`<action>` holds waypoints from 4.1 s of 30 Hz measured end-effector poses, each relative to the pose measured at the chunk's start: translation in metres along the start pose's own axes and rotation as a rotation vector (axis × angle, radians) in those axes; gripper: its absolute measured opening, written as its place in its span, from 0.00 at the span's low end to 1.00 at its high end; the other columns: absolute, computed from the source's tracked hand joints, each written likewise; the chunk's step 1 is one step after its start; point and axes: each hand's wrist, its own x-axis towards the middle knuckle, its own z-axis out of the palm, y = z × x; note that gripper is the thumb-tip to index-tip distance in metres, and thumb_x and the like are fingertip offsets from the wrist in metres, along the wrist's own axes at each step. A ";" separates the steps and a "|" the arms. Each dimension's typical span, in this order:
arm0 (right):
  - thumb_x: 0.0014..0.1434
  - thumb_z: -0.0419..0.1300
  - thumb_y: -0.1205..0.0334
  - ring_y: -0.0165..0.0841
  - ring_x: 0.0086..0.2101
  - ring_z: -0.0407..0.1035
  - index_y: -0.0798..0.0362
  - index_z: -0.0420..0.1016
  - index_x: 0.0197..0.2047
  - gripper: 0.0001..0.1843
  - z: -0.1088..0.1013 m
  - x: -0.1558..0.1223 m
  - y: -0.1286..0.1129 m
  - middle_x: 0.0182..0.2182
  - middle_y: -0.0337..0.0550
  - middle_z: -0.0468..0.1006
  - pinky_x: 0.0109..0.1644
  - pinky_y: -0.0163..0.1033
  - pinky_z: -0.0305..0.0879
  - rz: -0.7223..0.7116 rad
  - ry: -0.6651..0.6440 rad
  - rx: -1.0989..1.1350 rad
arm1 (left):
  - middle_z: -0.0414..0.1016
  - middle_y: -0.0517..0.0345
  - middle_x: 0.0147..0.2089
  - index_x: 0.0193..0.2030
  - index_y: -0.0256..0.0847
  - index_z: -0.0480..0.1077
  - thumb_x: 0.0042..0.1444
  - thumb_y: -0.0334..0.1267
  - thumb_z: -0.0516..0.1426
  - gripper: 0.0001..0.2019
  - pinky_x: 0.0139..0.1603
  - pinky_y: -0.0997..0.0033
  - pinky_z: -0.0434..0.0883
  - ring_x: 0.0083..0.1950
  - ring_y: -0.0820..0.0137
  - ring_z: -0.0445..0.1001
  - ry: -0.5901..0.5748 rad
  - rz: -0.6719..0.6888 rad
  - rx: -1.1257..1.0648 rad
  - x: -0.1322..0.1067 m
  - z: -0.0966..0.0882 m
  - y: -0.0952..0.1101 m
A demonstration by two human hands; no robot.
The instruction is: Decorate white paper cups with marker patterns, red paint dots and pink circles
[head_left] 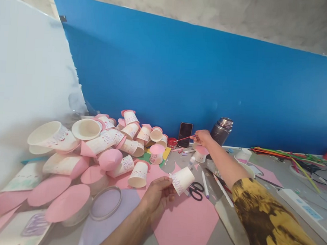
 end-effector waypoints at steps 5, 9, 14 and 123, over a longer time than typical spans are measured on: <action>0.70 0.64 0.54 0.42 0.52 0.76 0.54 0.73 0.62 0.21 0.011 0.007 0.009 0.58 0.51 0.76 0.54 0.53 0.77 -0.049 0.034 0.061 | 0.78 0.50 0.28 0.29 0.33 0.74 0.59 0.27 0.61 0.06 0.23 0.79 0.69 0.26 0.73 0.74 0.022 0.008 -0.002 0.000 0.000 0.003; 0.70 0.64 0.54 0.42 0.52 0.76 0.53 0.73 0.62 0.21 0.019 0.008 0.014 0.58 0.51 0.76 0.54 0.53 0.77 -0.146 0.035 0.034 | 0.79 0.49 0.30 0.31 0.32 0.75 0.59 0.27 0.60 0.05 0.24 0.79 0.69 0.27 0.73 0.76 0.032 0.012 0.007 -0.001 -0.001 0.005; 0.70 0.64 0.54 0.40 0.49 0.77 0.54 0.74 0.60 0.19 0.024 0.002 0.011 0.56 0.50 0.78 0.52 0.51 0.78 -0.287 -0.109 -0.131 | 0.78 0.49 0.29 0.29 0.33 0.73 0.58 0.27 0.62 0.06 0.23 0.78 0.69 0.26 0.73 0.74 0.027 0.005 0.032 0.001 -0.003 0.002; 0.71 0.61 0.61 0.34 0.30 0.77 0.45 0.85 0.47 0.10 -0.093 -0.200 0.078 0.34 0.41 0.83 0.28 0.39 0.73 -0.935 -0.194 0.038 | 0.81 0.55 0.30 0.25 0.38 0.74 0.41 0.42 0.75 0.16 0.42 0.68 0.68 0.35 0.69 0.76 0.195 0.159 0.159 -0.010 0.009 0.006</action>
